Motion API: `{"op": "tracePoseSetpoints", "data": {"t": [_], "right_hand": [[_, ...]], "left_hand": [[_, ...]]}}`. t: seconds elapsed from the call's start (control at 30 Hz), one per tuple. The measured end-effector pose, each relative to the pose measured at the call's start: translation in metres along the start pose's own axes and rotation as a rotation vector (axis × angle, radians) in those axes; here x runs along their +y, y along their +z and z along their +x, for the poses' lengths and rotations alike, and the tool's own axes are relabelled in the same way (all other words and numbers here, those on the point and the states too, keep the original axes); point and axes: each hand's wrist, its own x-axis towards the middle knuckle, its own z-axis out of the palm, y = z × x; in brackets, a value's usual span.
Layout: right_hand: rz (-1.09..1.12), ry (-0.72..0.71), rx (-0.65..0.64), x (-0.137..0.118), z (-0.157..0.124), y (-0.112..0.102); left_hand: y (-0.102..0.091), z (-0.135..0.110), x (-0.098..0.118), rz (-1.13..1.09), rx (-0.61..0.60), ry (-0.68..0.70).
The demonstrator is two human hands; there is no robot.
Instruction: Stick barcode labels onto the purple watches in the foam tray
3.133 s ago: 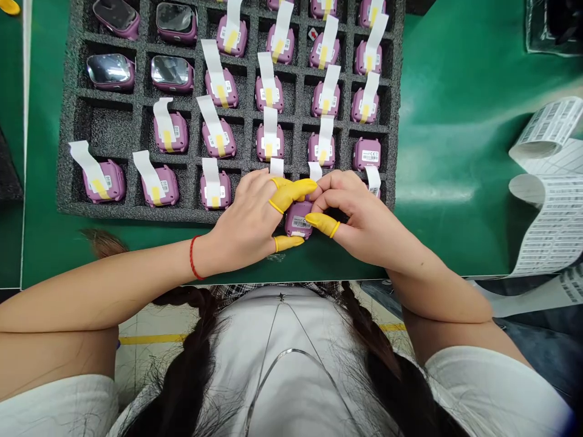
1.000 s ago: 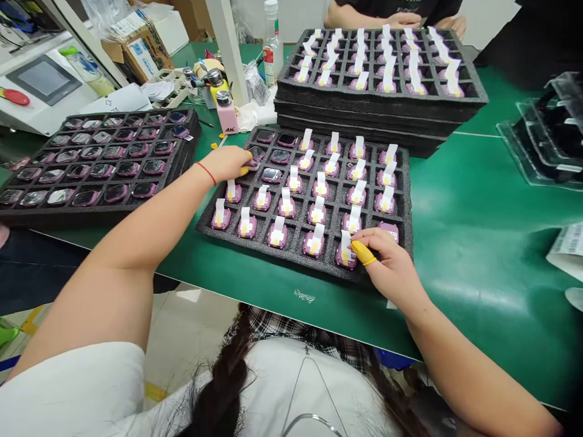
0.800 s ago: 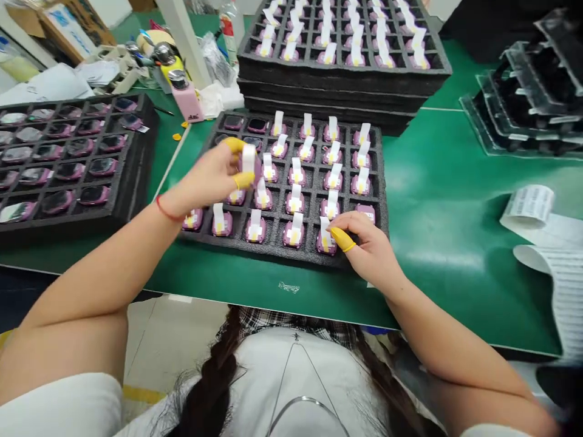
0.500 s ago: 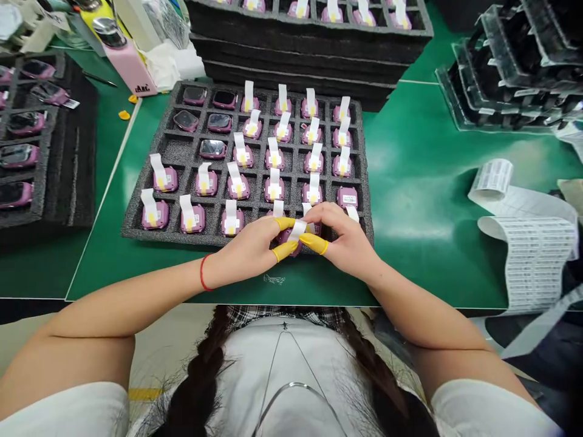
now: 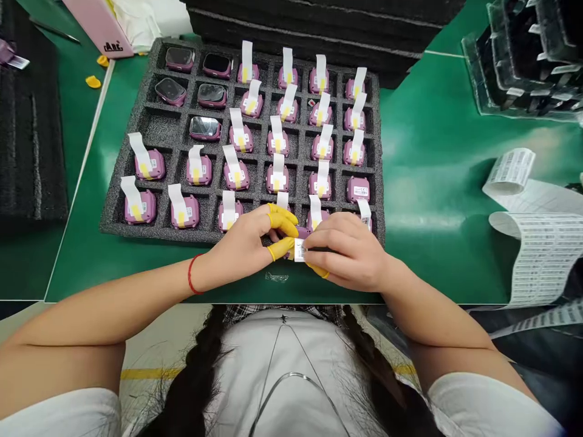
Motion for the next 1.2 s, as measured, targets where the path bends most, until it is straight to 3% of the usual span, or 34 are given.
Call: {"op": "tracePoseSetpoints", "data": {"t": [0.1,0.3,1.0,1.2], "right_hand": [[0.053,0.094,-0.101,0.0,-0.001,0.002],[0.145,0.29,-0.082,-0.001,-0.001,0.009],[-0.087,0.243,-0.054,-0.01,0.0,0.008],[-0.085,0.242,-0.058,-0.011,0.001,-0.003]], "left_hand": [[0.002,-0.001,-0.001,0.042,0.014,0.048],[0.003,-0.002,0.0,0.059,0.014,0.066],[0.001,0.0,0.004,0.06,-0.032,0.025],[0.002,0.0,0.002,0.075,-0.011,0.037]]}}
